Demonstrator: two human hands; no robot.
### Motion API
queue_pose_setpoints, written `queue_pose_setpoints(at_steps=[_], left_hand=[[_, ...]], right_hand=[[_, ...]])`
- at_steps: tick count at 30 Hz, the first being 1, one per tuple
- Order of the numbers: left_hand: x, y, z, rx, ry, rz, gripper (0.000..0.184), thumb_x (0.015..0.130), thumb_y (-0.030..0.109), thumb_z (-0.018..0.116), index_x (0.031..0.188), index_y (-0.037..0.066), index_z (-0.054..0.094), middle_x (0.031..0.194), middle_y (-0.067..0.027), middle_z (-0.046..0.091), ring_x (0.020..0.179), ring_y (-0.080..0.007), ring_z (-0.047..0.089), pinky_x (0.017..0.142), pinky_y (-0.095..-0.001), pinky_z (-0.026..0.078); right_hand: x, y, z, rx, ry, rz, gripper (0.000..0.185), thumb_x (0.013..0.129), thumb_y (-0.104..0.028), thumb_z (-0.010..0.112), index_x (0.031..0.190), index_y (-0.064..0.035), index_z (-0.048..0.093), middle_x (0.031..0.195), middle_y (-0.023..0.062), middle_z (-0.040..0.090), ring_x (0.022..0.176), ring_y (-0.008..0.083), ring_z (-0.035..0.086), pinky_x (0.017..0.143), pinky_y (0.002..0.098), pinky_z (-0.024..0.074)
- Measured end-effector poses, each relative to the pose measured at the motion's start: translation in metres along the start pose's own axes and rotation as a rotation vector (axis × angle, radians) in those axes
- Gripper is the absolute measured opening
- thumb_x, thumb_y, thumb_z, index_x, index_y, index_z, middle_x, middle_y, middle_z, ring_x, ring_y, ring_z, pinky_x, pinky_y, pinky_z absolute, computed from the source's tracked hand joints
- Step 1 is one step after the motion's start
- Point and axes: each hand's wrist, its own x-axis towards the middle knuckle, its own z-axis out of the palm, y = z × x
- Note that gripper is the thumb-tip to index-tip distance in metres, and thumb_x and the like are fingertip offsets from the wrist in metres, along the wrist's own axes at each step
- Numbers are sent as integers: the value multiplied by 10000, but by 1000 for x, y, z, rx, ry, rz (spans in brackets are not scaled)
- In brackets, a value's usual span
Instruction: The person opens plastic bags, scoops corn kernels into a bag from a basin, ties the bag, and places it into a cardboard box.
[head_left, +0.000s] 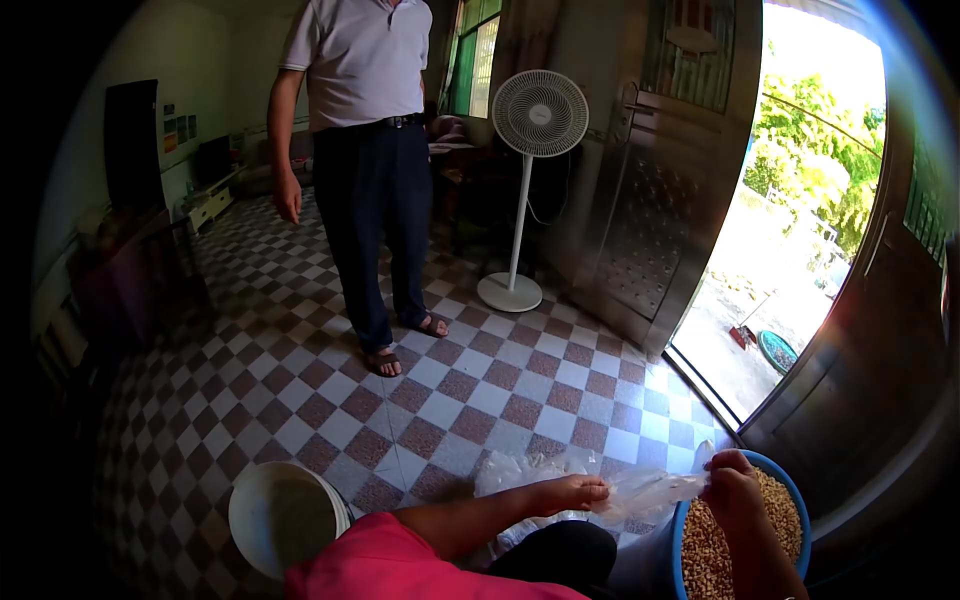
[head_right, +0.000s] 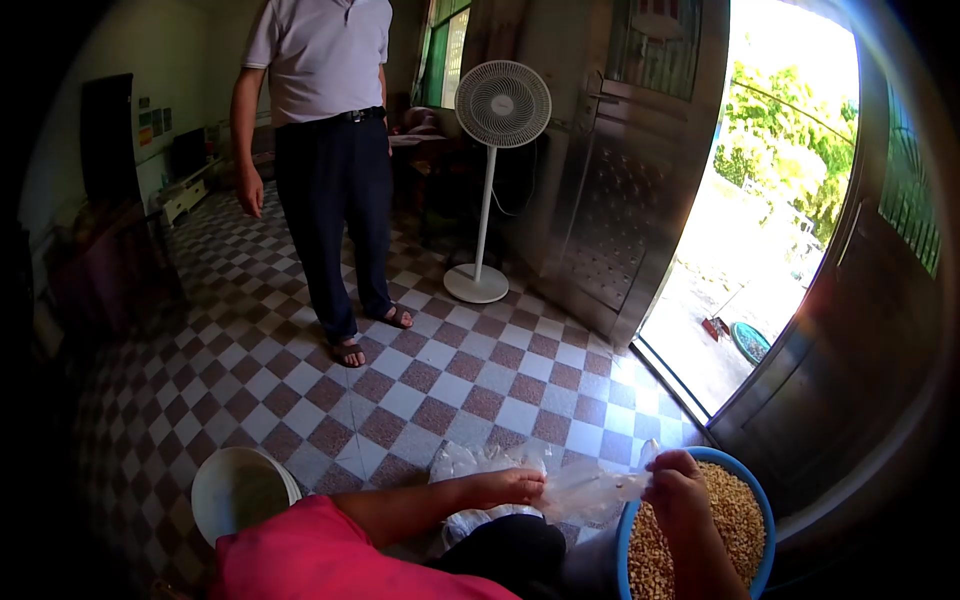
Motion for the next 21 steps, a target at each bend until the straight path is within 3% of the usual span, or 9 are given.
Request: queue_pose_setpoints(at_steps=[2,7,9,10,11,13,16,19,21], left_hand=[[-7,12,6,178,8,-289,552,893,485,498,1225,45,475,1234,-110,491,1098,-207,483,958,-330,360],[-4,57,35,158,153,-43,482,905,436,507,1176,37,520,1163,-102,551,1073,-176,508,942,-303,384],[-2,79,44,78,242,-61,417,900,420,526,1058,39,583,1049,-78,601,929,-148,572,794,-283,479],[3,86,49,137,258,-46,516,870,437,568,1134,-1,510,1059,-115,592,911,-167,581,763,-297,498],[21,61,35,122,238,-33,703,779,594,585,1227,84,403,1154,-103,514,1064,-221,472,903,-413,348],[35,54,42,157,249,51,864,755,596,620,1325,43,281,1185,-136,501,1057,-217,502,863,-343,412],[51,54,63,106,92,118,730,801,495,634,1296,34,359,1146,-110,535,1037,-180,521,811,-259,421],[49,67,77,113,-133,-109,457,850,350,624,1157,26,523,998,-56,596,885,-111,554,744,-209,421],[44,69,80,214,-134,87,253,878,249,589,993,26,627,843,-2,612,742,-62,537,695,-208,423]], right_hand=[[-2,0,9,-46,-25,-19,210,729,78,503,900,-32,555,846,130,592,585,193,575,502,292,522],[-16,-3,32,-163,-145,-33,318,752,35,553,1069,30,576,1041,149,605,733,179,605,596,280,526],[-20,-13,37,-201,-280,-19,413,769,-15,593,1177,13,540,1058,124,604,751,147,605,609,242,513],[-24,-20,40,-226,-308,-32,451,765,-14,582,1211,5,515,1100,128,587,755,139,605,607,234,510],[-29,-22,43,-249,-343,-42,489,762,-13,571,1244,-3,490,1142,133,571,759,130,605,605,226,506],[-41,-33,48,-300,-393,-80,589,736,13,521,1315,-35,424,1246,161,507,776,118,604,593,223,502],[-55,-48,50,-271,-416,-128,668,699,94,454,1342,-81,408,1300,179,467,917,140,611,634,222,512],[-63,-63,37,-350,-390,-197,734,659,122,430,1357,-102,390,1321,189,443,972,148,598,657,230,515],[-71,-72,25,-364,-331,-259,753,643,135,428,1358,-99,382,1329,185,434,977,139,589,670,219,500]])
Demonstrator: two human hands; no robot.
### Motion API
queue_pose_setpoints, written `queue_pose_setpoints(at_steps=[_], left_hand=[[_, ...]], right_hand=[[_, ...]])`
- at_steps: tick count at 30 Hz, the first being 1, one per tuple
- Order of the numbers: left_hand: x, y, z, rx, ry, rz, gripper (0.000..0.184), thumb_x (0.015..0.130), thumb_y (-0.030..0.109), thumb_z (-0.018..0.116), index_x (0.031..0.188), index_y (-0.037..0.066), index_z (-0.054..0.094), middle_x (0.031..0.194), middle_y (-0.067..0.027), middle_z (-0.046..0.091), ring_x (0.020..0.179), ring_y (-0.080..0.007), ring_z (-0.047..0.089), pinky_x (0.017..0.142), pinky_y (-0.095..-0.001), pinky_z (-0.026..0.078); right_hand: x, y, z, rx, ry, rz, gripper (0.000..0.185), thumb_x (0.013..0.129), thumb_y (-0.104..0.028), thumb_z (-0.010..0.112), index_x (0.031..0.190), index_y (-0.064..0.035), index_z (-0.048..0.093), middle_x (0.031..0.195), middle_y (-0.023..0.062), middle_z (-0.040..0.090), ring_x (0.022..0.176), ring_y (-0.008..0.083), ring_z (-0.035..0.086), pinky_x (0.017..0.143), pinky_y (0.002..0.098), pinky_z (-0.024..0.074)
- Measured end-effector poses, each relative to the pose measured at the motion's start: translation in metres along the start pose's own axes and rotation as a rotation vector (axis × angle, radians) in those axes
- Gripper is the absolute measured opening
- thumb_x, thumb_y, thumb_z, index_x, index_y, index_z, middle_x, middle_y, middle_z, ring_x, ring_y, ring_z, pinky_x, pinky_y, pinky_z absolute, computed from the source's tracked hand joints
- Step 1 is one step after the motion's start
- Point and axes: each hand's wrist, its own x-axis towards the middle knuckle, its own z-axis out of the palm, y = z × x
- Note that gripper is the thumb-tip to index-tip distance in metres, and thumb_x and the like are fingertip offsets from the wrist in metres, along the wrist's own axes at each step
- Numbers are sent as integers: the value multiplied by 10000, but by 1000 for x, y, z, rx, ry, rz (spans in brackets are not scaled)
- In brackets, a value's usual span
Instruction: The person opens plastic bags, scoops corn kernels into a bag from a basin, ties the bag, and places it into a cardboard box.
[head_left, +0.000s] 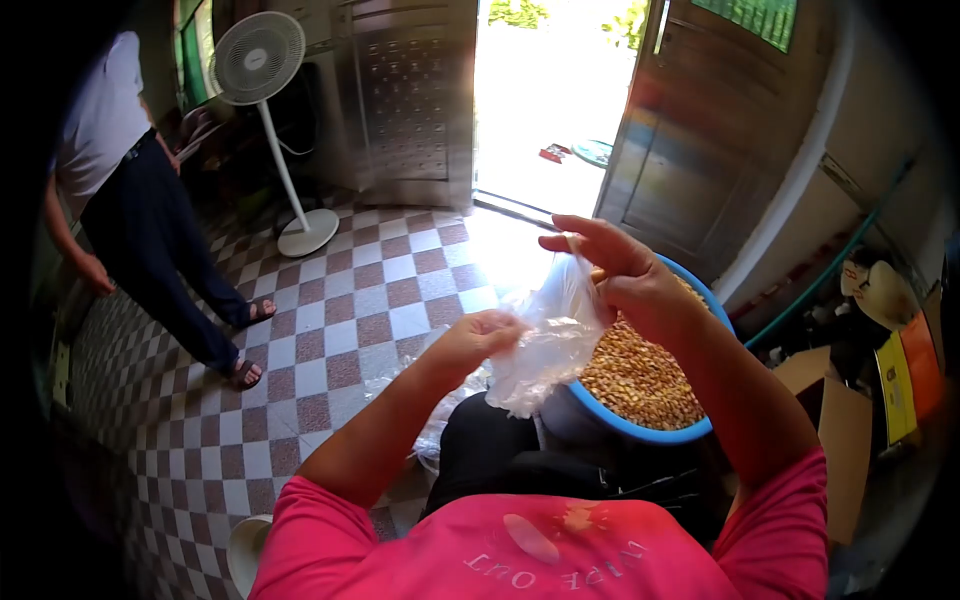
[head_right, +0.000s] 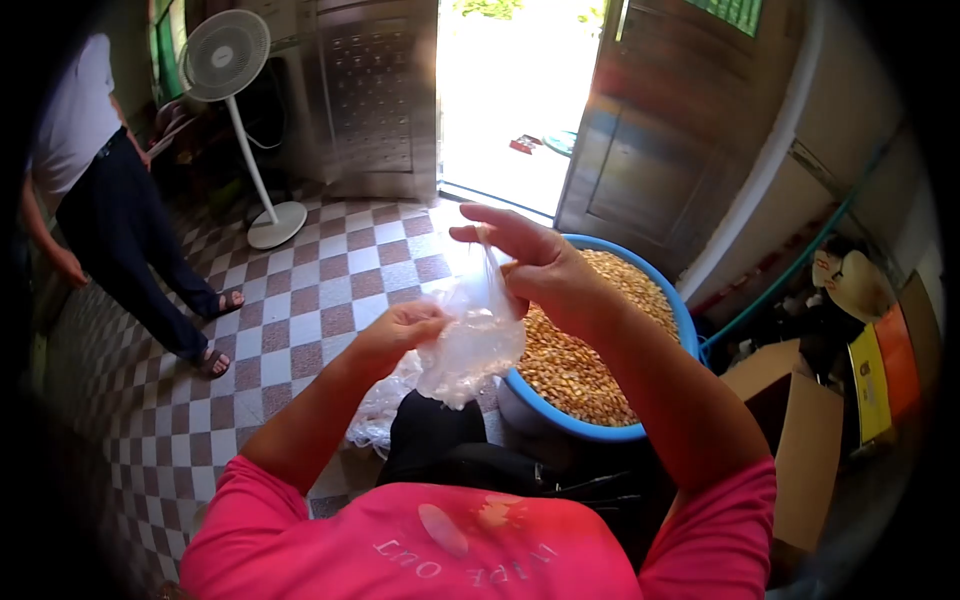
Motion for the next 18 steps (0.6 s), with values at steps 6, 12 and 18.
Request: queue_pose_setpoints(at_steps=[6,12,18], left_hand=[[11,23,11,427,221,219,271,897,282,562,928,30,658,817,-34,580,719,-119,535,669,-277,437],[78,67,24,391,231,86,162,862,121,587,987,24,621,717,-36,555,545,-110,498,489,-231,399],[168,79,28,-214,-39,264,205,812,101,639,967,7,544,879,-87,593,840,-136,592,745,-254,498]], right_hand=[[-39,-26,-35,-193,214,-40,723,650,95,440,1346,-90,377,1353,191,402,700,116,574,558,224,502],[-50,-31,-82,-436,393,-54,730,656,101,401,1354,-113,379,1371,138,397,817,76,566,571,219,490],[-49,-42,-132,-493,549,-220,676,694,102,371,1336,-111,396,1364,107,418,711,40,496,629,208,465]])
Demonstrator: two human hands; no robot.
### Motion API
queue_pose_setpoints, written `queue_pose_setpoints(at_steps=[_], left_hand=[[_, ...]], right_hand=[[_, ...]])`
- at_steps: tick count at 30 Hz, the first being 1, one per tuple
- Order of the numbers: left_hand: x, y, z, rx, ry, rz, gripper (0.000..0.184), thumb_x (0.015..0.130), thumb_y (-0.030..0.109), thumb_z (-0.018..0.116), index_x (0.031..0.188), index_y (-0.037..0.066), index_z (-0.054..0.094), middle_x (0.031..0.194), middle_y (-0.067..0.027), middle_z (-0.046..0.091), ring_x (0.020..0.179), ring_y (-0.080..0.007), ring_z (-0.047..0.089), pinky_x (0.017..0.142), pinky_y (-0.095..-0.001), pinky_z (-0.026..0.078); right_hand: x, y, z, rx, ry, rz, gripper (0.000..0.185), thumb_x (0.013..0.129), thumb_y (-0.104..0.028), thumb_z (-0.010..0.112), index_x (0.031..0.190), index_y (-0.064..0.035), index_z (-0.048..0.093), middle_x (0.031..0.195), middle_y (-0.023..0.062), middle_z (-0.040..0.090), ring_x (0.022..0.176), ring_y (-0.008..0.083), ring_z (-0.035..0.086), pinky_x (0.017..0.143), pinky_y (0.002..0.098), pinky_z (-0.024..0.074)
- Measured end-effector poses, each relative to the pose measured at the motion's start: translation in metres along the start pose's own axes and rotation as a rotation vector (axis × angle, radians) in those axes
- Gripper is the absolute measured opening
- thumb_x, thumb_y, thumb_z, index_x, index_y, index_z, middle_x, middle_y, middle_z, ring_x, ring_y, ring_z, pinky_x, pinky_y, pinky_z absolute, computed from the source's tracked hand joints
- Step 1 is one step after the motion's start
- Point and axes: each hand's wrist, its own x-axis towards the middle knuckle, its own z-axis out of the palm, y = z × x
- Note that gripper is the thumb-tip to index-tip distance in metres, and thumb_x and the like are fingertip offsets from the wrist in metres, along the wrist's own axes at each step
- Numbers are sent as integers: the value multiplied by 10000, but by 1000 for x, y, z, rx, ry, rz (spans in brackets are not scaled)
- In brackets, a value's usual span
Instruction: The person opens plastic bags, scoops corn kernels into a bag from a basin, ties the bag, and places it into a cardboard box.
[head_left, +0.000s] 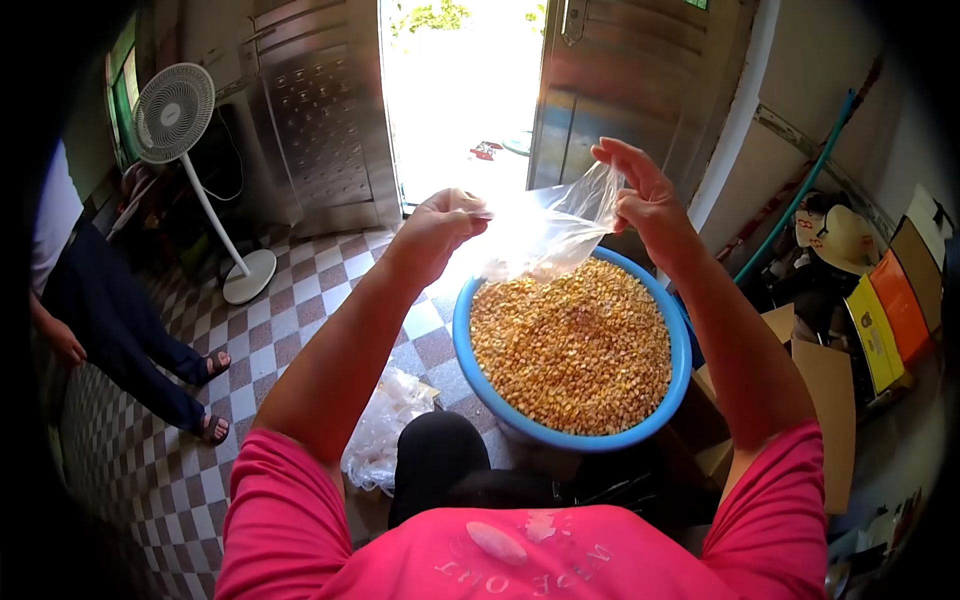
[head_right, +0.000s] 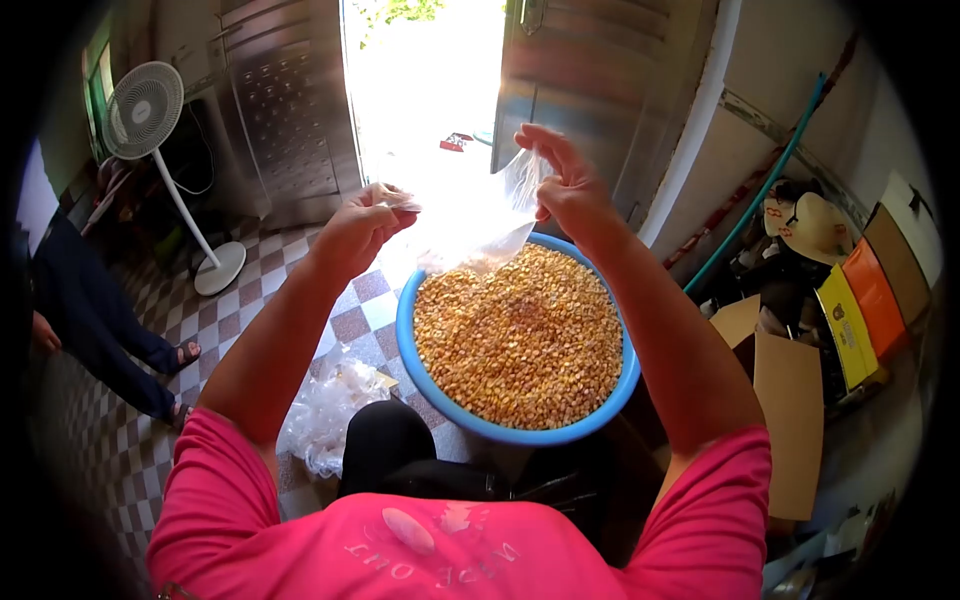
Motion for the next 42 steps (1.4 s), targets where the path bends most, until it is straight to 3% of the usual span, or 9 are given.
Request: queue_pose_setpoints(at_steps=[6,8,14,20,24,30,33,36,42], left_hand=[[36,-60,-1,407,-93,-233,290,824,300,665,810,59,504,743,-14,514,707,-78,475,648,-233,408],[22,-75,17,531,242,-230,287,805,284,686,761,60,511,725,2,498,665,-86,470,617,-245,409],[-12,-104,16,727,299,-122,197,827,243,662,816,82,549,739,8,521,656,-81,473,594,-227,402],[-39,-97,41,-394,537,-267,145,910,199,542,853,66,541,777,-47,585,735,-145,575,722,-335,499],[-42,-141,16,-979,275,-193,145,931,204,494,893,64,493,777,-50,586,787,-173,607,771,-376,524],[-41,-113,42,-571,325,-498,301,928,239,497,1093,-11,522,1000,-132,602,864,-195,621,728,-357,535],[-43,-92,48,-267,-32,-500,284,877,250,603,1062,37,567,845,-57,628,675,-103,606,546,-255,489],[-32,-97,43,53,74,-470,268,881,237,597,1027,12,588,764,-31,625,573,-80,578,445,-210,446],[-17,-85,59,-311,309,-257,230,926,266,521,1002,64,601,565,59,356,427,-45,307,359,-205,263]], right_hand=[[-9,53,-27,32,-23,-4,624,697,114,370,1281,-85,463,1290,100,474,749,58,515,635,212,470],[-25,77,-30,87,-84,128,619,683,113,377,1265,-72,477,1263,90,492,789,73,534,638,213,473],[-65,98,-43,106,-83,260,575,710,135,403,1249,-50,475,1240,90,512,797,86,553,603,215,479],[-83,104,-47,41,-102,326,642,669,140,385,1268,-77,464,1267,92,486,885,104,552,636,211,475],[-92,121,-45,44,-108,301,655,660,130,386,1274,-86,459,1279,85,470,970,136,544,652,223,471],[-75,111,-46,331,191,387,603,670,122,395,1238,-58,485,1246,94,495,958,150,552,637,236,477],[-59,113,-44,396,230,336,604,669,110,409,1244,-59,485,1250,84,490,969,138,543,640,235,472],[-51,121,-44,382,196,354,601,670,99,418,1245,-61,484,1258,84,485,973,136,540,663,255,476],[-62,139,-62,231,536,504,415,734,29,491,1128,-88,550,1130,114,538,861,160,569,686,283,483]])
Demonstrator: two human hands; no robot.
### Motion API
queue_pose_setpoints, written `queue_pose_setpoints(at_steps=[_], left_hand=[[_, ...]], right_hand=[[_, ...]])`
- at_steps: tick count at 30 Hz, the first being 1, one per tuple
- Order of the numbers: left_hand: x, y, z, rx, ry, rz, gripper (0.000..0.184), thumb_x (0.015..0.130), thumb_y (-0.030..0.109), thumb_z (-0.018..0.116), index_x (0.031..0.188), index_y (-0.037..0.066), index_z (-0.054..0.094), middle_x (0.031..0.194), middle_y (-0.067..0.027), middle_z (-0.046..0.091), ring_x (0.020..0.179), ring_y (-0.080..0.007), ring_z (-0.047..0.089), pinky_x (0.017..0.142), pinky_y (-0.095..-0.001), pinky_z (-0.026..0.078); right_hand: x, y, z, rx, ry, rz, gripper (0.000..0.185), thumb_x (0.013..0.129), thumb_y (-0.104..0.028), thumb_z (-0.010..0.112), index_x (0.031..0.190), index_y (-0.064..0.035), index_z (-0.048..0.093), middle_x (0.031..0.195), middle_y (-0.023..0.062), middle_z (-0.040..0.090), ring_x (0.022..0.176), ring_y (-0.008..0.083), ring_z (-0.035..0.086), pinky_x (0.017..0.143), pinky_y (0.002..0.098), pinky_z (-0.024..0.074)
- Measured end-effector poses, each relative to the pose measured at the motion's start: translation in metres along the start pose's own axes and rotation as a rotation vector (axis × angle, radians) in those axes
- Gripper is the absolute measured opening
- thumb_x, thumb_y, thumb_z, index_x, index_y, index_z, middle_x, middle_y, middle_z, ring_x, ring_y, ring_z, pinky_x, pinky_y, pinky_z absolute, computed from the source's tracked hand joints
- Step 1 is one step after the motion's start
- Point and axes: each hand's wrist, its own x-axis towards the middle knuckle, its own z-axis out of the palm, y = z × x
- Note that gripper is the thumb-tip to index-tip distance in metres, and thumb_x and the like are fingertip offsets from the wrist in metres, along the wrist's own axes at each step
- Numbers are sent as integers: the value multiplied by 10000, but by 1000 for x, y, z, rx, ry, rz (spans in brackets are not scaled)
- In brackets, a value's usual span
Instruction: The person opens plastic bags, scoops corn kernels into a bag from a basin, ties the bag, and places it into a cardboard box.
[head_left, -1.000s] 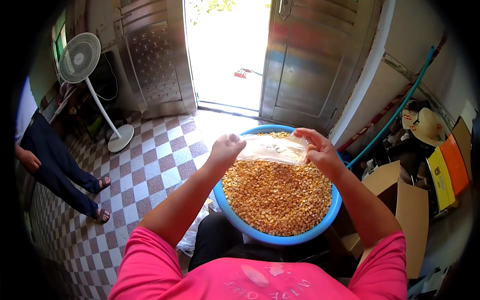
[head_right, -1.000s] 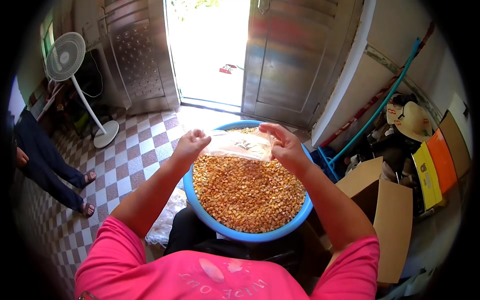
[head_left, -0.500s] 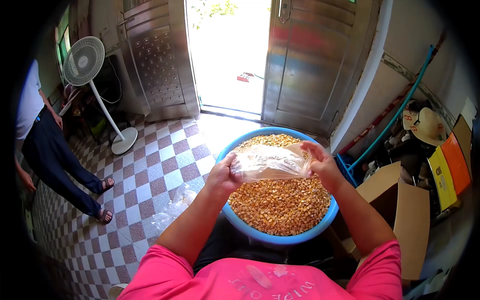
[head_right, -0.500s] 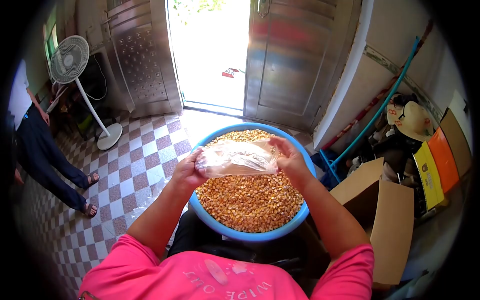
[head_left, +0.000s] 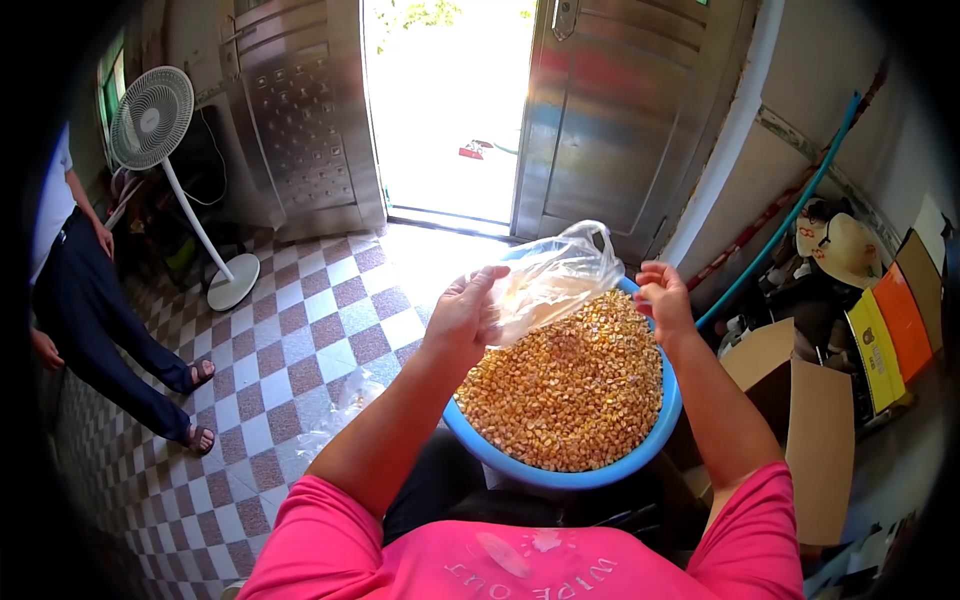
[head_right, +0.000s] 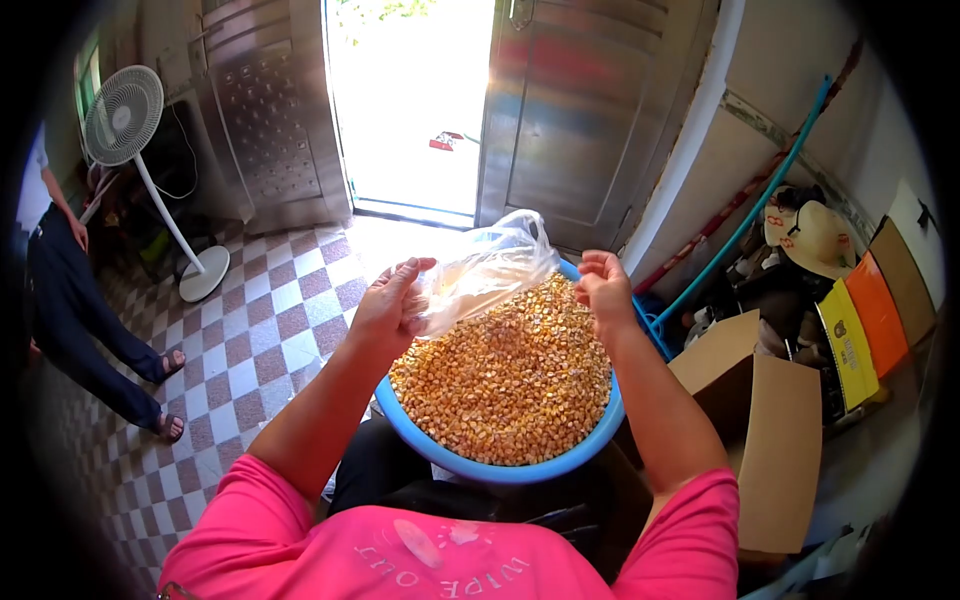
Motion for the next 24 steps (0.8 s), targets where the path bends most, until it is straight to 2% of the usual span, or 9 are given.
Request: queue_pose_setpoints(at_steps=[2,4,6,14,16,18,21,22,24], left_hand=[[-3,0,6,-23,53,20,243,929,276,515,1016,64,598,565,62,344,430,-43,300,365,-205,262],[-4,-1,11,19,37,39,261,930,280,513,1057,65,588,560,66,328,434,-42,294,372,-208,272],[-5,-1,13,31,19,39,280,935,284,502,1084,58,577,562,65,332,435,-41,296,371,-211,272],[-3,-22,12,105,25,77,300,949,291,471,1099,53,576,535,64,382,402,-37,331,362,-214,301],[-4,-25,11,114,23,62,304,950,296,469,1108,60,575,534,62,399,399,-37,346,358,-213,306],[-1,-29,9,138,17,79,309,948,308,470,1109,67,578,532,63,389,397,-37,336,353,-213,295],[-2,-32,12,170,17,94,314,949,311,467,1116,68,573,531,66,382,395,-38,330,354,-215,291],[-3,-34,13,168,20,98,314,949,311,467,1116,68,573,531,66,382,395,-38,330,354,-215,291],[-5,-37,16,115,13,80,314,951,306,463,1123,65,566,529,68,372,397,-37,326,355,-216,288]], right_hand=[[5,23,-6,-778,-159,-256,285,786,-63,555,1070,-66,576,1081,139,565,906,213,571,755,331,483],[-17,35,19,-1005,-315,-644,269,816,-209,606,1033,-52,593,1055,157,589,963,256,562,844,370,455],[-38,29,57,-1327,-378,-555,320,832,-293,592,1035,-45,592,1065,166,589,1042,276,535,924,388,406],[-43,71,57,-1351,-459,-976,212,835,-283,557,944,-111,615,818,123,644,692,281,638,587,400,528],[-44,66,52,-1526,-525,-622,195,831,-265,555,878,-90,627,796,139,640,739,296,639,616,411,522],[-53,55,46,-1279,-410,-719,195,845,-235,559,817,-55,630,730,118,629,695,246,639,607,388,513],[-57,20,45,-548,-552,48,221,888,-220,550,823,-14,595,635,30,544,535,92,499,456,253,413],[-58,1,45,-550,-556,45,221,888,-220,550,823,-14,595,635,30,544,535,92,499,456,253,413],[-59,-26,45,-37,-677,605,201,891,-214,546,841,-22,577,595,7,482,477,70,427,373,215,306]])
